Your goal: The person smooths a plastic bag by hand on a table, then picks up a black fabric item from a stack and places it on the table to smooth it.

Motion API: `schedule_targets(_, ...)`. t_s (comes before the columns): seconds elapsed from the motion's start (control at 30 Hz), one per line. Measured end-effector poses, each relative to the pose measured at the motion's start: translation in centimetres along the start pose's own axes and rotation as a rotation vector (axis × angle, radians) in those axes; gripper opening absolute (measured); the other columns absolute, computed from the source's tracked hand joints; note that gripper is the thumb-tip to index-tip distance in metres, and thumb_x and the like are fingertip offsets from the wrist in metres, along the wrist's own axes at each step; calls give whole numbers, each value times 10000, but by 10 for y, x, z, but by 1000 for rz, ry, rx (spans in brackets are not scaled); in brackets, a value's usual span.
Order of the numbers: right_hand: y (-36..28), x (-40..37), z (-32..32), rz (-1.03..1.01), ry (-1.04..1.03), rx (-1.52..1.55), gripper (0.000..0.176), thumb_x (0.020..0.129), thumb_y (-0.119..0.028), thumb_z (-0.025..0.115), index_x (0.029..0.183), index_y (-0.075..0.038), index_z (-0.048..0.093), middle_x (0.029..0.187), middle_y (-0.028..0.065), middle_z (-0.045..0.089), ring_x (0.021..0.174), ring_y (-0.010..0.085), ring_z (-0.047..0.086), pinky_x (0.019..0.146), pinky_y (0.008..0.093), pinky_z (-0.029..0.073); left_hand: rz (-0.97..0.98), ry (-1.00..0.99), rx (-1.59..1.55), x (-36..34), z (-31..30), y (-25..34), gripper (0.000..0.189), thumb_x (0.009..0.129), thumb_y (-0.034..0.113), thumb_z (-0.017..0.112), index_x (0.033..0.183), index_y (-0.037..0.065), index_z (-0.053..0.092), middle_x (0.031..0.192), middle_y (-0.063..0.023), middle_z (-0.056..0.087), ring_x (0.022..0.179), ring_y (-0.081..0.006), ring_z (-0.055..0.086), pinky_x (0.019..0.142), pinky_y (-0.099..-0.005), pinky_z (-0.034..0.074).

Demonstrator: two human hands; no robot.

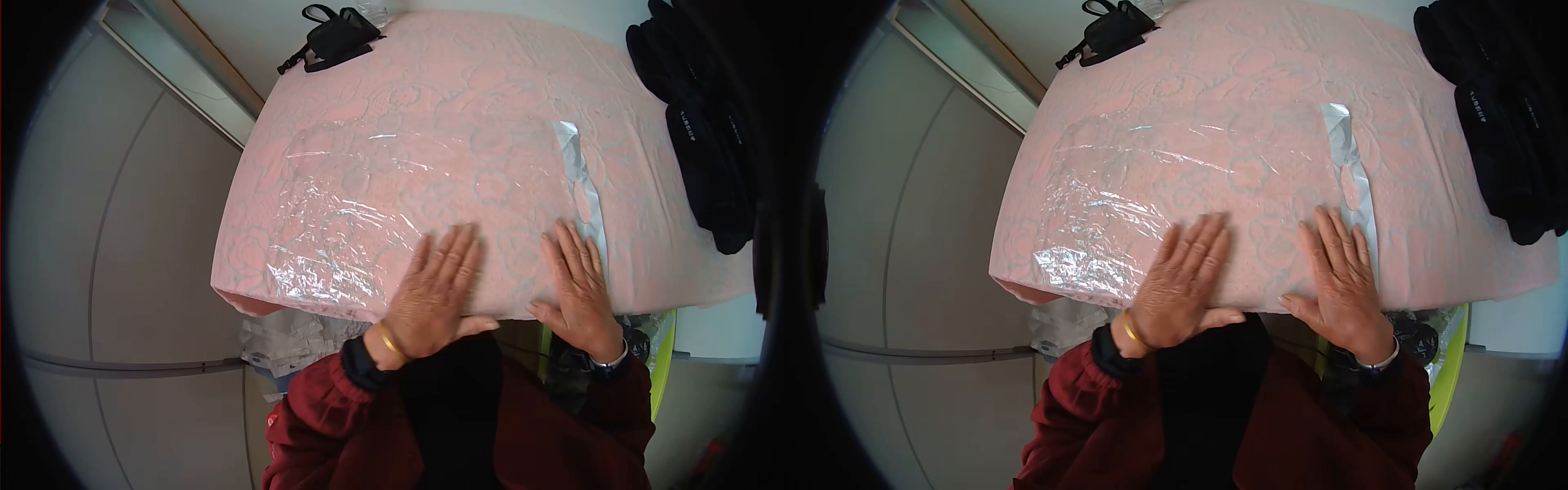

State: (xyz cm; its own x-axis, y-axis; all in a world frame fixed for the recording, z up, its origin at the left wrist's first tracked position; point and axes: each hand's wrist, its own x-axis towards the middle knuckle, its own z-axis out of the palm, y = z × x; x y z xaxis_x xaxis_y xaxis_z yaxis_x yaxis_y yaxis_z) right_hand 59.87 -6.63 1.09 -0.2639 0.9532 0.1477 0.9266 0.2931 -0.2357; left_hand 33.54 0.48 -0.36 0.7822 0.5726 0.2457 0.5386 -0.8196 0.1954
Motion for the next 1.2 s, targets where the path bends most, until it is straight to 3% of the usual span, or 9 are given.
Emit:
schedule_targets(0.1, 3, -1, -1, 12, 2, -23, 924, 855, -529, 663, 1527, 5, 321, 1598, 240, 255, 1490, 410, 235, 1198, 569, 165, -147, -43, 125, -35, -22, -46, 1037, 894, 720, 452, 1516, -91, 275, 1603, -260, 252, 1504, -390, 227, 1212, -543, 140)
schedule_targets(0.33, 3, -1, -2, 3, -11, -22, 890, 848, -447, 644, 1530, 18, 312, 1605, 250, 242, 1499, 414, 213, 1206, 545, 151, -506, -34, 217, -92, -56, -110, 1044, 909, 779, 358, 1512, -73, 316, 1584, -260, 296, 1494, -384, 250, 1208, -514, 152)
schedule_targets(0.53, 6, -5, 0, -30, 71, -41, 910, 863, -568, 627, 1518, -1, 346, 1590, 244, 276, 1481, 421, 248, 1189, 569, 188, -489, 15, 225, -96, -50, -119, 1017, 908, 757, 406, 1511, -59, 326, 1579, -246, 313, 1483, -389, 267, 1199, -526, 164)
schedule_targets(0.63, 9, -11, -3, -22, 64, -41, 867, 867, -485, 632, 1512, 19, 344, 1589, 266, 262, 1480, 428, 244, 1197, 547, 174, -471, 42, 217, -106, -50, -115, 993, 908, 738, 440, 1506, -47, 341, 1575, -232, 329, 1474, -389, 284, 1195, -536, 166)
schedule_targets(0.8, 9, -28, -3, 60, 101, -130, 848, 879, -501, 634, 1495, 18, 368, 1578, 265, 281, 1472, 429, 257, 1194, 540, 187, -425, 28, 173, -111, -63, -120, 967, 906, 709, 474, 1505, -40, 347, 1576, -226, 330, 1474, -390, 284, 1193, -540, 171)
schedule_targets(1.13, 2, -45, -27, 4, 25, 95, 806, 832, -402, 744, 1443, 23, 434, 1551, 256, 322, 1457, 415, 292, 1186, 524, 229, -409, -77, 271, -147, -74, -105, 1004, 885, 727, 488, 1532, -17, 301, 1592, -236, 292, 1483, -397, 268, 1186, -572, 169)
schedule_targets(1.2, 0, -42, -29, 3, 1, 144, 817, 812, -390, 768, 1436, 25, 441, 1550, 256, 323, 1457, 414, 293, 1187, 523, 230, -369, 32, 379, -126, -78, -83, 1024, 866, 714, 534, 1537, -18, 285, 1597, -253, 265, 1483, -403, 264, 1182, -593, 162)
